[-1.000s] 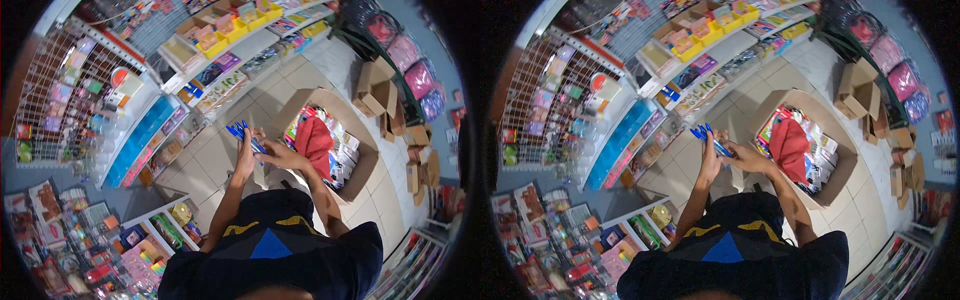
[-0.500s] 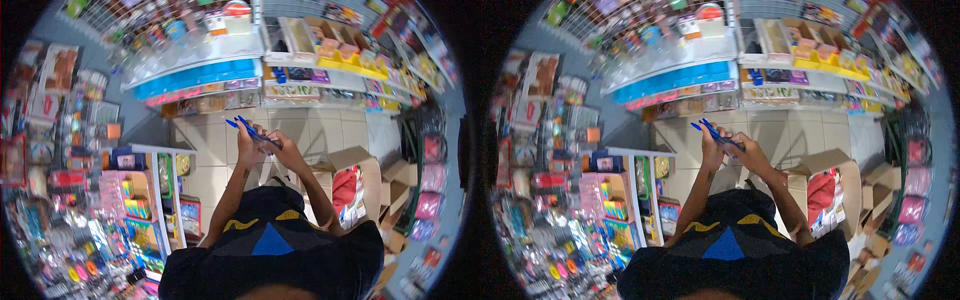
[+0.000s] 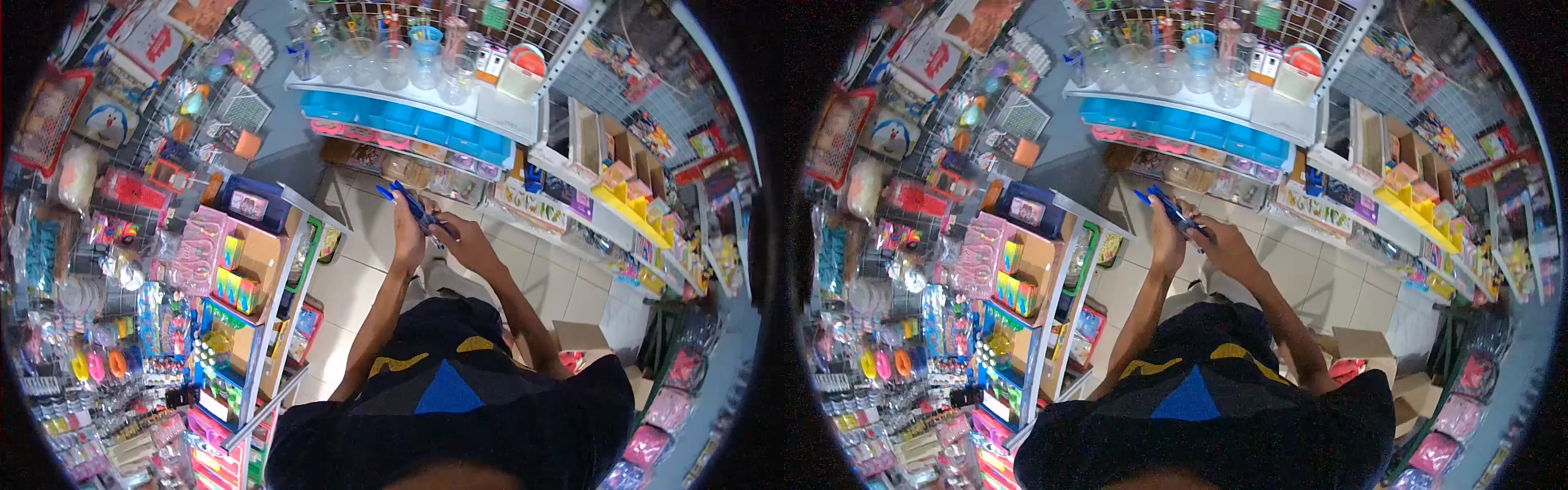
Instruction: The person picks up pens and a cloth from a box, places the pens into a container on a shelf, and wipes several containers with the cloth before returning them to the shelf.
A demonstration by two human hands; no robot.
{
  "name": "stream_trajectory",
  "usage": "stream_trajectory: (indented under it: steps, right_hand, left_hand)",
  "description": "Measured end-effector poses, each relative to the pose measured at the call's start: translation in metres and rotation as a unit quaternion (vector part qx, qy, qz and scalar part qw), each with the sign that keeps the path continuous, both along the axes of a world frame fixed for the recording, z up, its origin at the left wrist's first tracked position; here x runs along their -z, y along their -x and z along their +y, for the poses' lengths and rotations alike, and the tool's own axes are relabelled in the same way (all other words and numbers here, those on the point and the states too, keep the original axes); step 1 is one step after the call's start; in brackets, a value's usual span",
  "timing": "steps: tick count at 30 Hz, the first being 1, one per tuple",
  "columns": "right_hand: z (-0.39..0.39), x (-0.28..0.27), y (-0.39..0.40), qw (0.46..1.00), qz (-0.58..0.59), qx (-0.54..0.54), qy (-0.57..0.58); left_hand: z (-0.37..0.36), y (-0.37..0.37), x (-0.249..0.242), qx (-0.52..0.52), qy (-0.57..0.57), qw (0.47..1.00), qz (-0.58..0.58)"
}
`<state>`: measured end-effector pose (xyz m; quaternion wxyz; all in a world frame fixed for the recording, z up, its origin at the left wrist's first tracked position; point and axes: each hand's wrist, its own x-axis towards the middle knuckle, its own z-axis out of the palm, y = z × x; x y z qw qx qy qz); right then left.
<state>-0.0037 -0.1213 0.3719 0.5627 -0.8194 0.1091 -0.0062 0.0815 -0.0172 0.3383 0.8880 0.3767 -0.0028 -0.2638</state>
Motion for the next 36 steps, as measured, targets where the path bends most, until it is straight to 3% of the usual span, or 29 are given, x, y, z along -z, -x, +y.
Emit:
stream_trajectory:
  steps: [6,7,10,11,13,15,16,18,19,22,23,24,26,27,30,31,33,35,36]
  right_hand:
    - [-0.002,0.023,-0.066,0.983,0.049,-0.175,-0.022]
    - [-0.004,0.028,-0.078,0.974,0.015,-0.221,-0.047]
    - [-0.001,0.033,-0.119,0.925,0.013,-0.254,-0.283]
    - [-0.005,0.046,-0.138,0.92,0.031,-0.279,-0.274]
    - [-0.007,0.058,-0.175,0.941,0.04,-0.279,-0.185]
    - [-0.009,0.092,-0.216,0.942,0.05,-0.284,-0.172]
    - [-0.007,0.09,-0.234,0.932,0.055,-0.285,-0.218]
    - [-0.008,0.063,-0.267,0.938,0.052,-0.297,-0.17]
    - [-0.008,0.022,-0.279,0.942,0.036,-0.294,-0.155]
    - [-0.009,0.006,-0.345,0.956,0.011,-0.25,-0.153]
    - [-0.013,-0.009,-0.37,0.952,0.004,-0.239,-0.19]
    - [-0.014,-0.026,-0.4,0.946,-0.001,-0.23,-0.229]
    - [-0.028,0.015,-0.497,0.959,-0.078,-0.169,-0.216]
    - [-0.028,-0.002,-0.533,0.957,-0.115,-0.134,-0.228]
    - [-0.019,-0.038,-0.62,0.938,-0.247,-0.064,-0.233]
    - [-0.015,-0.034,-0.653,0.94,-0.242,-0.055,-0.236]
    - [-0.009,0.003,-0.717,0.943,-0.233,-0.035,-0.237]
    - [-0.003,0.042,-0.751,0.964,-0.223,-0.01,-0.145]
    - [0.002,0.056,-0.763,0.971,-0.219,0.0,-0.099]
  left_hand:
    - [0.022,-0.029,-0.009,-0.016,-0.124,0.99,-0.059]
    - [0.025,-0.04,0.003,-0.036,-0.113,0.991,-0.063]
    - [0.04,-0.073,0.0,0.044,-0.206,0.969,-0.127]
    - [0.041,-0.089,0.016,0.069,-0.195,0.968,-0.14]
    - [0.043,-0.127,0.026,0.084,-0.281,0.92,-0.259]
    - [0.05,-0.16,0.015,0.154,-0.326,0.913,-0.191]
    - [0.049,-0.177,-0.001,0.134,-0.345,0.901,-0.226]
    - [0.047,-0.203,-0.021,0.103,-0.379,0.875,-0.284]
    - [0.05,-0.223,-0.018,0.139,-0.414,0.87,-0.228]
    - [0.048,-0.264,-0.002,-0.131,-0.405,0.803,-0.417]
    - [0.053,-0.278,-0.005,-0.201,-0.461,0.718,-0.481]
    - [0.058,-0.282,-0.014,-0.198,-0.463,0.74,-0.446]
    - [0.069,-0.273,-0.032,-0.192,-0.464,0.779,-0.376]
    - [0.072,-0.265,-0.033,-0.212,-0.468,0.775,-0.369]
    - [0.098,-0.231,-0.005,-0.144,-0.497,0.812,-0.27]
    - [0.105,-0.216,-0.002,-0.123,-0.496,0.829,-0.229]
    - [0.132,-0.185,0.039,-0.143,-0.489,0.841,-0.183]
    - [0.145,-0.148,0.033,-0.181,-0.533,0.824,-0.07]
    - [0.154,-0.128,0.048,-0.227,-0.522,0.819,-0.071]
